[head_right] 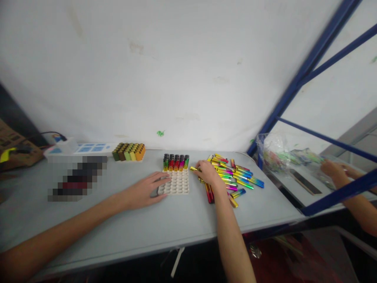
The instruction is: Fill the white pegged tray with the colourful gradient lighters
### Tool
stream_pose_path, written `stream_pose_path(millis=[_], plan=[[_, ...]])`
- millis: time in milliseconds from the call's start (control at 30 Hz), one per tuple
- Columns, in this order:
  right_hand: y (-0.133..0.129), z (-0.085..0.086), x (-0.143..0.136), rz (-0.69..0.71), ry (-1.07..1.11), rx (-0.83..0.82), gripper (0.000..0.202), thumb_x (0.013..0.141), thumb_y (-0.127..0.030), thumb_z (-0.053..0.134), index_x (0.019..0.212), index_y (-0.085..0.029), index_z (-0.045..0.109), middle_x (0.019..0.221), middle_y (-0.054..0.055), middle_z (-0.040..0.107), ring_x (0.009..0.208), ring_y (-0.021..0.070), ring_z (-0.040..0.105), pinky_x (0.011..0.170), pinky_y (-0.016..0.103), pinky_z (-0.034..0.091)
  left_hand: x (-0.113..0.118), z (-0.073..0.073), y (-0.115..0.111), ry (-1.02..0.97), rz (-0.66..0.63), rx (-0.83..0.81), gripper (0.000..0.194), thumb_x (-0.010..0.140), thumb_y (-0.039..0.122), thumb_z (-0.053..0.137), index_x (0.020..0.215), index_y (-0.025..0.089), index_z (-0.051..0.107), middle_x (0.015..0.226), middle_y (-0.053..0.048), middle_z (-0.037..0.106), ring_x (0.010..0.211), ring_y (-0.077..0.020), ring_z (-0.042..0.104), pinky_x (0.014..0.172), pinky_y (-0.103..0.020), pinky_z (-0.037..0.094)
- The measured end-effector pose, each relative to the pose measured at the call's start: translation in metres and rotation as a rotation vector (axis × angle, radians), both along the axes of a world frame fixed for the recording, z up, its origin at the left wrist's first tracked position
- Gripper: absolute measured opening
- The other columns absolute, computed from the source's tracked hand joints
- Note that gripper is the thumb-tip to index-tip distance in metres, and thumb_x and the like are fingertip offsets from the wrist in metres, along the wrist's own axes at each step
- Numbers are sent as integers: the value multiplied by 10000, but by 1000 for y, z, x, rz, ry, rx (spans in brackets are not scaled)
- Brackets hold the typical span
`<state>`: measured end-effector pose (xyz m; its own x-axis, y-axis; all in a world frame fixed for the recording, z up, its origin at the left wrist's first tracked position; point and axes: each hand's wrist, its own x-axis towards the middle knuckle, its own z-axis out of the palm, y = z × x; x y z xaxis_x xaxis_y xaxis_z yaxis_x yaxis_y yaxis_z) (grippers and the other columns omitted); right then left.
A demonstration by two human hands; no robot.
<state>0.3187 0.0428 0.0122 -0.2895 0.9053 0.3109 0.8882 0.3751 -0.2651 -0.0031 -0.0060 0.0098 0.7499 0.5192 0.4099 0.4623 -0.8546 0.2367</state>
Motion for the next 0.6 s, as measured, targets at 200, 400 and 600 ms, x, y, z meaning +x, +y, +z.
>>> stream_pose_path(millis=[200,400,600], plan=[[-7,17,-9,-27,275,72,292,1040,-410,468,1219,-207,576,753,16,719,674,197,677,691,294,493,0,0,1,5,-7,4,449,953,349,624,1371,190,590,1395,-144,586,1320,-294,541,1156,-462,456],[-17,34,-22,100,362,185,422,1057,-455,365,1283,-233,644,1016,71,740,895,221,686,853,341,515,-1,-1,1,9,-11,-6,454,960,356,618,1381,191,582,1396,-148,584,1319,-295,541,1157,-466,452],[-21,37,-26,96,526,177,377,991,-503,510,1194,-215,646,701,-19,583,571,140,501,580,263,443,-1,-2,2,20,1,-11,454,963,366,614,1382,194,584,1400,-147,583,1327,-297,534,1160,-472,447]])
